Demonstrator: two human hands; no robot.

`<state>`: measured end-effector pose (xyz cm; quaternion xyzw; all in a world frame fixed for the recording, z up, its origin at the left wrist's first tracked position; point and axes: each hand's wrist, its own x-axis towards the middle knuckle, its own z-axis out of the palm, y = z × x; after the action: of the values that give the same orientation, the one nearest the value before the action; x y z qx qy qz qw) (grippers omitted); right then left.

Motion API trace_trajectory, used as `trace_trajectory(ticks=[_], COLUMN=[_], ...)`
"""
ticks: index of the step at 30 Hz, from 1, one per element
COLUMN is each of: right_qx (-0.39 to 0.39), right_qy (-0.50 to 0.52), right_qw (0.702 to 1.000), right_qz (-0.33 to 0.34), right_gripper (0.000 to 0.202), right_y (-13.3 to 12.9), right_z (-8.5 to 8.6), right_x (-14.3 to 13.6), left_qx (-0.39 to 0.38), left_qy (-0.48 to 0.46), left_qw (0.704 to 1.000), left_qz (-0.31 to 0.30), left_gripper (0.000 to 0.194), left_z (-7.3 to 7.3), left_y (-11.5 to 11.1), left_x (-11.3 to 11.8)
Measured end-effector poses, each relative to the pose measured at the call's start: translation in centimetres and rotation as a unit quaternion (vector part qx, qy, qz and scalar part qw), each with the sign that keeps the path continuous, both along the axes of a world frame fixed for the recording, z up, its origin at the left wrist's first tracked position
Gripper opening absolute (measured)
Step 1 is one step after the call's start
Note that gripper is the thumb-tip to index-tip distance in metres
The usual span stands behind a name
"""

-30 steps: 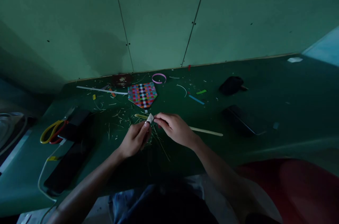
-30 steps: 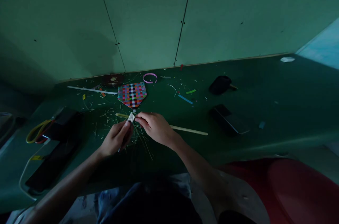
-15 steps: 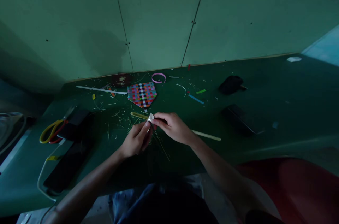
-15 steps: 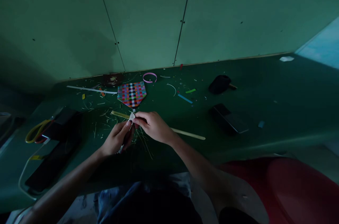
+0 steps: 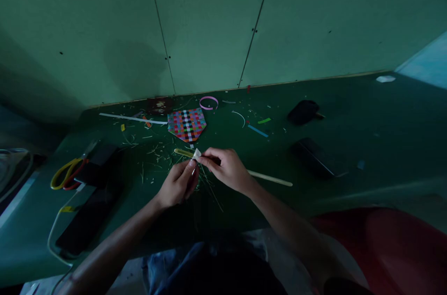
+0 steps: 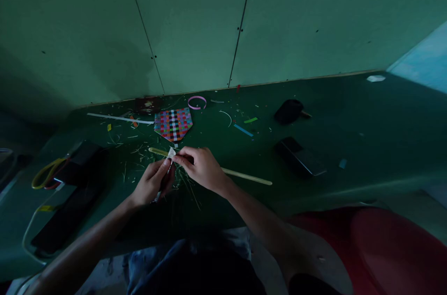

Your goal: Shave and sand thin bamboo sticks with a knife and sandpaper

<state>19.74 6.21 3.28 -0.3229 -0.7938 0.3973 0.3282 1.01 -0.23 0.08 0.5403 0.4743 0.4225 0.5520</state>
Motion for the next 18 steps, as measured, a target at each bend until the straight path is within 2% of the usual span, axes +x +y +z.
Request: trace_trajectory(ticks=[5, 11, 18], right_qx=[0.018, 0.069, 0.16], right_qy=[-0.013, -0.057, -0.129], right_qw=[1.0, 0.993, 0.965], right_qz=[-0.022, -0.076, -0.165], right_gripper=[0.036, 0.054, 0.064], right_y=[-0.1, -0.2, -0.3], right_z=[-0.2, -0.6, -1.3], right_x=[0.0, 0.1, -0.2], left_qx=[0.025, 0.027, 0.04], left_qy=[0.024, 0.039, 0.04], left_qw=[0.999, 0.999, 0.998], left_qz=[0.003, 0.02, 0.017], left_gripper=[0.055, 0.054, 0.052], left_z=[0.3, 0.7, 1.4], left_y=[-0.1, -0.2, -0.3], left_x=[-0.2, -0.4, -0.8])
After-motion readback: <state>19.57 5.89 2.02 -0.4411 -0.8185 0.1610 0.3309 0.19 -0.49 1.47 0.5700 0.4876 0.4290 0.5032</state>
